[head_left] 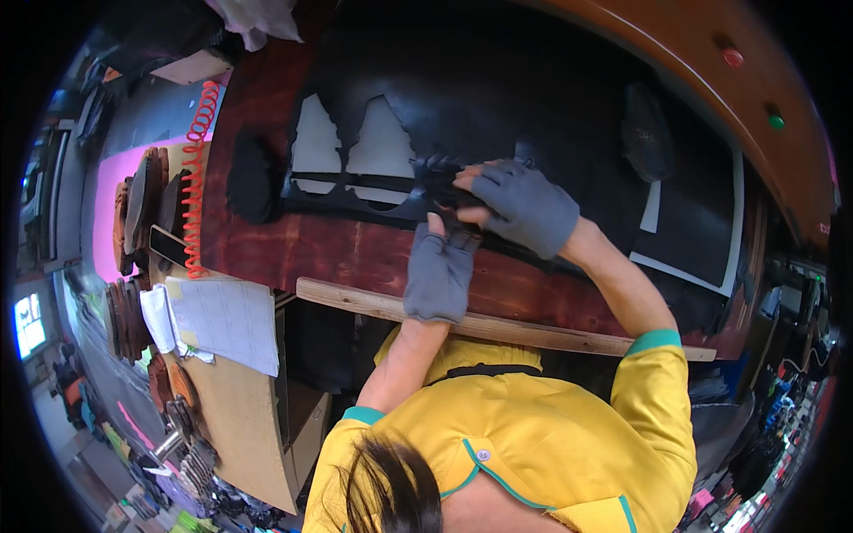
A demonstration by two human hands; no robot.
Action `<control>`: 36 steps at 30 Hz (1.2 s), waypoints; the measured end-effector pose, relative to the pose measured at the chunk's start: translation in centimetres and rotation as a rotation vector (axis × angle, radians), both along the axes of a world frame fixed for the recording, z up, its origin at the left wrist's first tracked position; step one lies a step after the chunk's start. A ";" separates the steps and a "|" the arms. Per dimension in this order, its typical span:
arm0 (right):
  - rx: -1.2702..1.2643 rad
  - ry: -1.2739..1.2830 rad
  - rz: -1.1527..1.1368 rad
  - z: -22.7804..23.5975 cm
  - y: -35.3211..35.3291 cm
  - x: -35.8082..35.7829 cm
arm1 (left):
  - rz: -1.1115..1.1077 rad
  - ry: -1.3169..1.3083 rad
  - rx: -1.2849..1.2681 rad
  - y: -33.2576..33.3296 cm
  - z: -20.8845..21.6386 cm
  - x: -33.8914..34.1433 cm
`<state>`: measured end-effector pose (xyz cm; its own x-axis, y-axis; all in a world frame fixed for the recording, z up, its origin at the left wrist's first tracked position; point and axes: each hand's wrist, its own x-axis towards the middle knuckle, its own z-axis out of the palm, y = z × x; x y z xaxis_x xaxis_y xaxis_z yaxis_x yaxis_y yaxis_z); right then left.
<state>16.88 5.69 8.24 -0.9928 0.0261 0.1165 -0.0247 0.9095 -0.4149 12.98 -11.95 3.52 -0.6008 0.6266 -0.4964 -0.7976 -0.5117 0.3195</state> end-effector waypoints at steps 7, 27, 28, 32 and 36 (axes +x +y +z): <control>-0.605 0.397 -0.801 1.4 9.0 -2.1 | -0.019 0.037 -0.319 0.9 1.3 0.6; -0.043 0.634 -0.293 0.4 7.2 6.2 | -0.167 -0.059 -0.165 3.6 -0.8 7.1; 0.226 0.860 -0.430 1.3 8.8 4.4 | -0.167 -0.065 -0.176 3.6 -0.7 7.1; 0.267 0.783 -0.733 6.3 13.9 4.9 | -0.158 -0.031 -0.206 3.4 -0.5 7.1; 0.047 1.116 -0.356 7.8 12.7 7.5 | -0.146 -0.070 -0.173 3.4 -0.9 7.2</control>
